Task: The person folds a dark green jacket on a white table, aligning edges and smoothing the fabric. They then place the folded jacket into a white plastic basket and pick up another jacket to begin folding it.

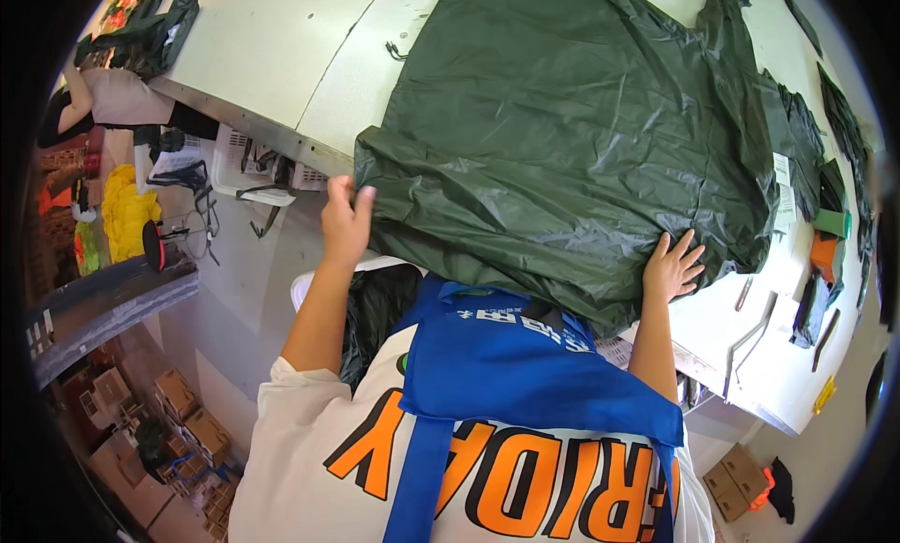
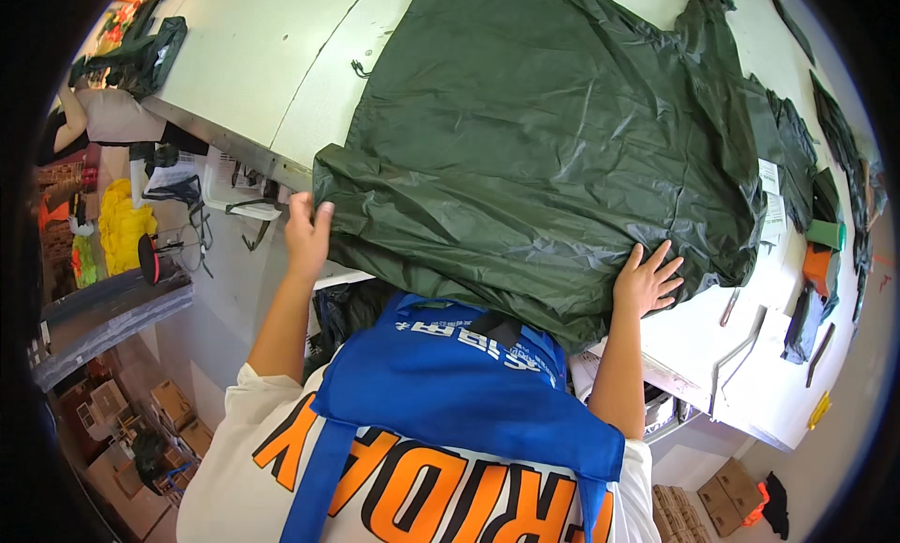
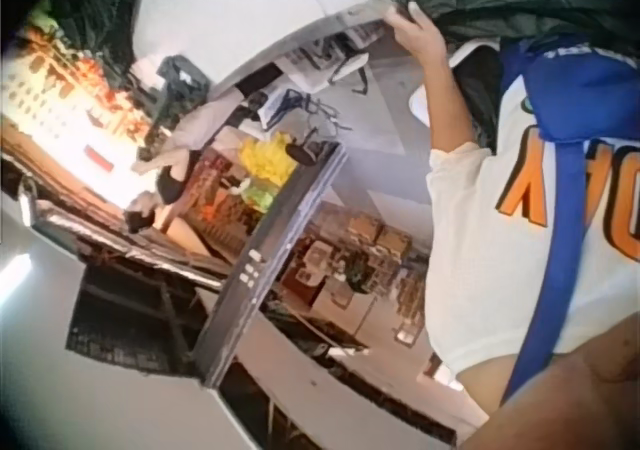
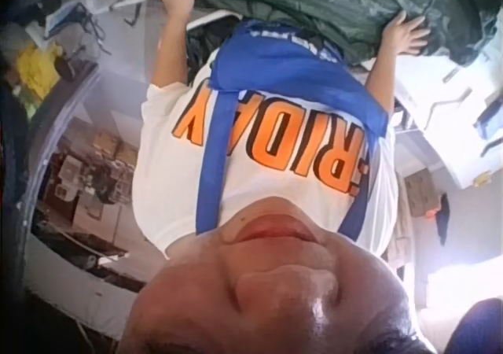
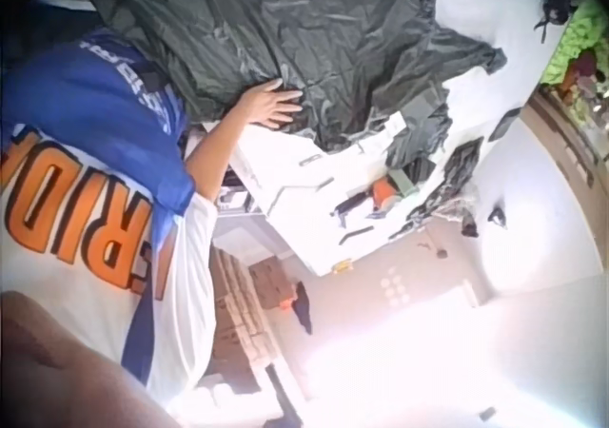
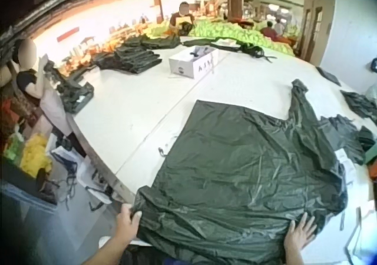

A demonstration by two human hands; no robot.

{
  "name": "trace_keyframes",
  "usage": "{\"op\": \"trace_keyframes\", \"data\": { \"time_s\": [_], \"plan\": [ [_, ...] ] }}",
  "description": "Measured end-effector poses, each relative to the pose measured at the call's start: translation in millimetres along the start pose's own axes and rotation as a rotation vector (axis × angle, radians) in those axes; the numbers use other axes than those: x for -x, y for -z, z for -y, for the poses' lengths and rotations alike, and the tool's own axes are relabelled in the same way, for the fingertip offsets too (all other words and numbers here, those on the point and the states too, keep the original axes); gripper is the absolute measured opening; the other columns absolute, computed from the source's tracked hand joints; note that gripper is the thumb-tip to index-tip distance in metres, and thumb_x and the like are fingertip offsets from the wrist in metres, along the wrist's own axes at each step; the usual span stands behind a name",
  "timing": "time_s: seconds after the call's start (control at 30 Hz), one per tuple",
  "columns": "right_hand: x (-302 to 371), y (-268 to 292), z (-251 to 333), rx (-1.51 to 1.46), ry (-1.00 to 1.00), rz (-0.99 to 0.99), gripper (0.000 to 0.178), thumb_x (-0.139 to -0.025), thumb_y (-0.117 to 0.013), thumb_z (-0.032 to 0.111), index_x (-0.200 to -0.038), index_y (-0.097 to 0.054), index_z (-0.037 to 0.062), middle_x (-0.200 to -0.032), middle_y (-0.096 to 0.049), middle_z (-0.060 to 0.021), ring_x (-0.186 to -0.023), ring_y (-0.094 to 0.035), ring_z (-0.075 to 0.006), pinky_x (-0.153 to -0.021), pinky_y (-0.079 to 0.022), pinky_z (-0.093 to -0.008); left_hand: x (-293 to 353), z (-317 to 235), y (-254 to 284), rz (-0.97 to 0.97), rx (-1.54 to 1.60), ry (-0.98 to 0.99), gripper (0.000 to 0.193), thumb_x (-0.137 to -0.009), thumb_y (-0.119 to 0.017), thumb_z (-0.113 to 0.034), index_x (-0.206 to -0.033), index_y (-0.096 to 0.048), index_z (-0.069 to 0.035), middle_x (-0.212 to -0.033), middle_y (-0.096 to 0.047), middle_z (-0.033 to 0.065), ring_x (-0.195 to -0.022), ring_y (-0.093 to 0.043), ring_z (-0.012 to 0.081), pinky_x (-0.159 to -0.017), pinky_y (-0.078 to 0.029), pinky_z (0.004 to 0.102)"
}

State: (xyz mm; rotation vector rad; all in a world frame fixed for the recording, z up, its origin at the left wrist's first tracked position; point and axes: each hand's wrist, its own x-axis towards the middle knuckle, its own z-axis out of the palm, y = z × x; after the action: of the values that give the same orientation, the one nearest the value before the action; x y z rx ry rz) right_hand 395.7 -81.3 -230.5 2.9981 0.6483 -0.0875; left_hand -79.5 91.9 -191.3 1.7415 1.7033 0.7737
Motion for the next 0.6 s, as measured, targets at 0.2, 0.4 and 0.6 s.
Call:
{"op": "trace_keyframes", "data": {
  "time_s": [0.2,0.4,0.6],
  "plan": [
    [-1,10,-2,-0.005,-0.009,0.065,0.066,-0.095,-0.04,0.055,-0.15,-0.018,0.0251,-0.157,-0.011,-0.0128,-0.141,-0.012,-0.0415,-0.111,-0.015,-0.0583,1,37,21,0.214,0.044,0.346,0.031,-0.092,-0.058,-0.018,-0.12,-0.052,-0.006,-0.078,-0.06,0.0028,-0.071,-0.054,0.0113,-0.063,-0.044,0.0266],
    [56,54,-71,-0.444,0.99,-0.023,0.063,-0.076,-0.061,0.012,-0.134,-0.04,0.0023,-0.141,-0.038,-0.022,-0.135,-0.03,-0.0418,-0.111,-0.021,-0.0528,21,-22,49,0.076,-0.435,-0.794,0.053,-0.072,-0.069,-0.009,-0.121,-0.05,-0.013,-0.112,-0.059,0.0103,-0.103,-0.057,0.0255,-0.091,-0.043,0.0418],
    [86,42,-90,-0.199,1.053,0.099,0.051,-0.065,-0.056,0.001,-0.113,-0.062,0.0155,-0.129,-0.053,-0.0067,-0.126,-0.044,-0.032,-0.108,-0.027,-0.0507,16,25,18,0.318,-0.643,-0.812,0.037,-0.067,-0.066,-0.005,-0.102,-0.055,-0.011,-0.131,-0.053,0.009,-0.122,-0.05,0.0275,-0.1,-0.037,0.0466]
  ]
}}
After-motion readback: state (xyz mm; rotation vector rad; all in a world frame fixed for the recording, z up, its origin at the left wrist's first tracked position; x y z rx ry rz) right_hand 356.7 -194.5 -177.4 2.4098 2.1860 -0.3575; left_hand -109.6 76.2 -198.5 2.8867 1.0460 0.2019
